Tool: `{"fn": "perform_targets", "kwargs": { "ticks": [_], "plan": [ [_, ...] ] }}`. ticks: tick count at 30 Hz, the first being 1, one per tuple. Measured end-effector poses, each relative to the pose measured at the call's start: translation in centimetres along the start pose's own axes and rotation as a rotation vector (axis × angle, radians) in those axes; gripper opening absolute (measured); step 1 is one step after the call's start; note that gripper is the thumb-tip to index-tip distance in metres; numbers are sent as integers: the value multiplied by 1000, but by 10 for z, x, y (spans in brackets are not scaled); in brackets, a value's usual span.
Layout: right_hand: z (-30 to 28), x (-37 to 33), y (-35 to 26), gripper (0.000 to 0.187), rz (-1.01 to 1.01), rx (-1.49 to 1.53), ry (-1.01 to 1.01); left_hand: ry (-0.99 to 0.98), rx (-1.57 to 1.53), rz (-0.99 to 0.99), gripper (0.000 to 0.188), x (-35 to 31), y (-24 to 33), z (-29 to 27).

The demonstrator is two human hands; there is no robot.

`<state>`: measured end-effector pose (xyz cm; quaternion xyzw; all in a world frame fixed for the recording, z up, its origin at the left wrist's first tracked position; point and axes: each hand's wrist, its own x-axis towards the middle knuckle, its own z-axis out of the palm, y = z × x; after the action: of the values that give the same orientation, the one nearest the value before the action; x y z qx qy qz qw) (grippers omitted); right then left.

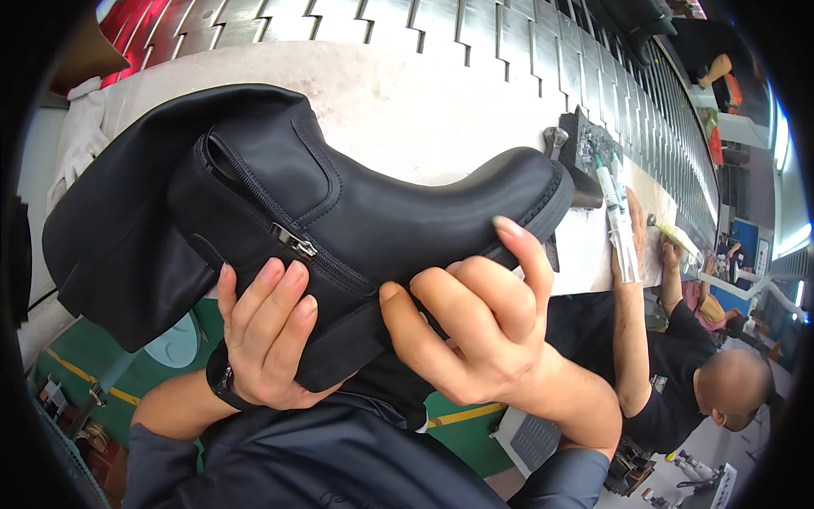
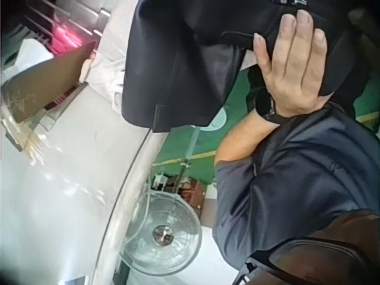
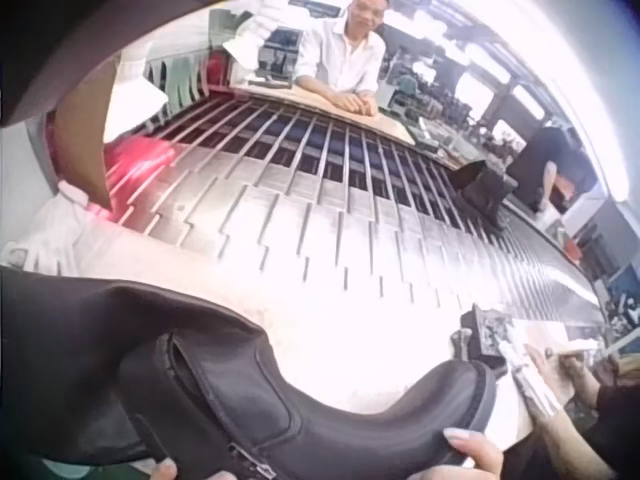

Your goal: The person takes a boot upper and a sole, presses the sole onto the bottom of the boot upper by hand to attach them, and places the assembled boot onto the conveyor belt.

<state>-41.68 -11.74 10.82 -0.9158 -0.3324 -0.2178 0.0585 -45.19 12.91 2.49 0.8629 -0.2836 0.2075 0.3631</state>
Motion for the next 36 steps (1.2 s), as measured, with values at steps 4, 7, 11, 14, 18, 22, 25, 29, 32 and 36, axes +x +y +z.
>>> {"fn": "perform_targets", "kwargs": {
  "ticks": [4,7,11,14,18,22,25,29,32,36],
  "plan": [
    [0,19,14,21,-40,163,-86,-18,-27,-5,56,2,1,-3],
    [0,22,19,23,-50,216,-113,-25,-39,-31,55,3,1,-4],
    [0,21,18,31,-64,267,-115,-29,-32,-12,54,3,0,-4],
    [3,20,18,23,-64,256,-64,-18,-75,-44,54,4,3,-4],
    [1,17,20,24,-90,261,-58,10,-59,-36,53,4,2,-2],
    [-3,24,10,27,-76,192,-141,-11,-81,-48,54,7,2,-6],
    [3,14,-7,27,-106,114,-101,-16,-79,-24,55,5,0,-6],
    [15,29,-6,23,-103,107,-111,-27,-65,-35,57,7,-2,-6],
    [18,32,1,20,-140,155,-72,-21,-53,-34,57,8,0,-6],
    [17,29,7,19,-165,176,-82,12,-55,-27,55,9,1,-2]
  ]
}}
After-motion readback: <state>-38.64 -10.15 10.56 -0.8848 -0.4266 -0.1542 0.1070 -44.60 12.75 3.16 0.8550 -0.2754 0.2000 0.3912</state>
